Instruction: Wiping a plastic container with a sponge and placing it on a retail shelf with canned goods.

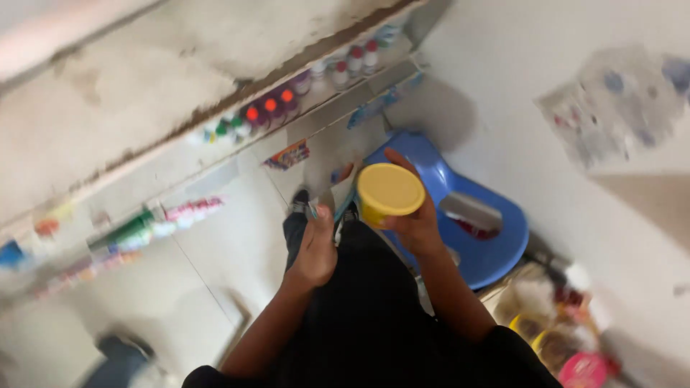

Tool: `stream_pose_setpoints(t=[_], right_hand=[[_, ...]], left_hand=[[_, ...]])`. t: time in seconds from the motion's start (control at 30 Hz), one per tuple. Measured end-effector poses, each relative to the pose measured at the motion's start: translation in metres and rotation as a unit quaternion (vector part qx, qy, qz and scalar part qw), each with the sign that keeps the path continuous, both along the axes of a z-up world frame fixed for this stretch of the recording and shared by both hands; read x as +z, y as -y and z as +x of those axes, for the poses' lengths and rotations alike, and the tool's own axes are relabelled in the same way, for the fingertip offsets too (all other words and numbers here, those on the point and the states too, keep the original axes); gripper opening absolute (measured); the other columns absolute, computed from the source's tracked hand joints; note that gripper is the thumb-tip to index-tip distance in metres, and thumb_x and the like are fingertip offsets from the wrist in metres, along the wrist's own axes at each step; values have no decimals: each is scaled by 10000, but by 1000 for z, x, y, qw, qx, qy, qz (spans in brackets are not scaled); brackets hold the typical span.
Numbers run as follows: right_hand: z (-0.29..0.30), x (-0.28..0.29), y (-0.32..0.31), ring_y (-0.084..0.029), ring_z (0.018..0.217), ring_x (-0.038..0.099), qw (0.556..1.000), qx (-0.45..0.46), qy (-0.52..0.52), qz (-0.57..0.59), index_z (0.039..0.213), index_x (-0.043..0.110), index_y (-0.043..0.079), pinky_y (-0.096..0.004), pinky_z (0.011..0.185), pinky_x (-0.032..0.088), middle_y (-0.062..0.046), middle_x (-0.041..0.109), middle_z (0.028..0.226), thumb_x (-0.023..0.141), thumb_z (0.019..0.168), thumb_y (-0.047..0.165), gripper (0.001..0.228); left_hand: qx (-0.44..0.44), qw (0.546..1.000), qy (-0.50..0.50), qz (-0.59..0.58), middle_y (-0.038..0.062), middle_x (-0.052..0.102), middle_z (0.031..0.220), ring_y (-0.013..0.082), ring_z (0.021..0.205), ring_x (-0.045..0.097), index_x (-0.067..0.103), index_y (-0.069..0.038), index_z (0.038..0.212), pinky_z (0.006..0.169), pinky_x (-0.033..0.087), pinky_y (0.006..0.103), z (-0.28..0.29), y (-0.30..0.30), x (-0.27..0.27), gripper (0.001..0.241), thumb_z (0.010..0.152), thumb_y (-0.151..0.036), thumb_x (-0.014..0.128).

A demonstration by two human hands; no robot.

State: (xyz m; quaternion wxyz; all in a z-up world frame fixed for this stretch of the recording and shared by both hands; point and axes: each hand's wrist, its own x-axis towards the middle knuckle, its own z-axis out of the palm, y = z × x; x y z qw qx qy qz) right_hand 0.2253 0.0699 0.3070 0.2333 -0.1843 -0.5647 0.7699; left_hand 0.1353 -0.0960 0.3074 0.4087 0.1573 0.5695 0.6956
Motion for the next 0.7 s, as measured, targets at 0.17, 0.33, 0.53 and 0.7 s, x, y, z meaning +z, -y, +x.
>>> stream_pose_setpoints(t=[0.17,0.33,0.53,0.7], right_hand=[[-5,-7,-3,-421,977,732,982,63,-35,-176,1431,454,-92,-566,875,619,-270,681,1121,816,637,24,880],[-8,-17,-13,-286,1175,671,955,232,-10,-184,1612,234,-17,-462,1074,508,-185,650,1304,910,603,189,1232],[-23,-11,45,-371,1157,668,920,309,-16,-240,1579,241,-84,-545,1032,509,-258,652,1261,868,571,105,1203],[-30,3,85,-243,1271,578,938,335,50,-77,1577,356,-18,-413,1128,425,-152,636,1338,865,633,140,1084]], left_hand=[[50,997,-28,45,235,304,1616,378,1506,264,363,55,1519,1252,165,549,4,8,74,681,1085,-441,192],[105,994,-29,6,296,334,1580,416,1484,251,370,86,1510,1229,161,582,24,40,65,677,1103,-423,186],[135,988,-3,-76,322,475,1465,404,1378,423,472,66,1466,1161,269,613,65,94,-7,710,1098,-489,224],[243,966,-93,16,198,258,1664,311,1525,307,222,58,1562,1236,202,359,52,114,93,663,1084,-400,224]])
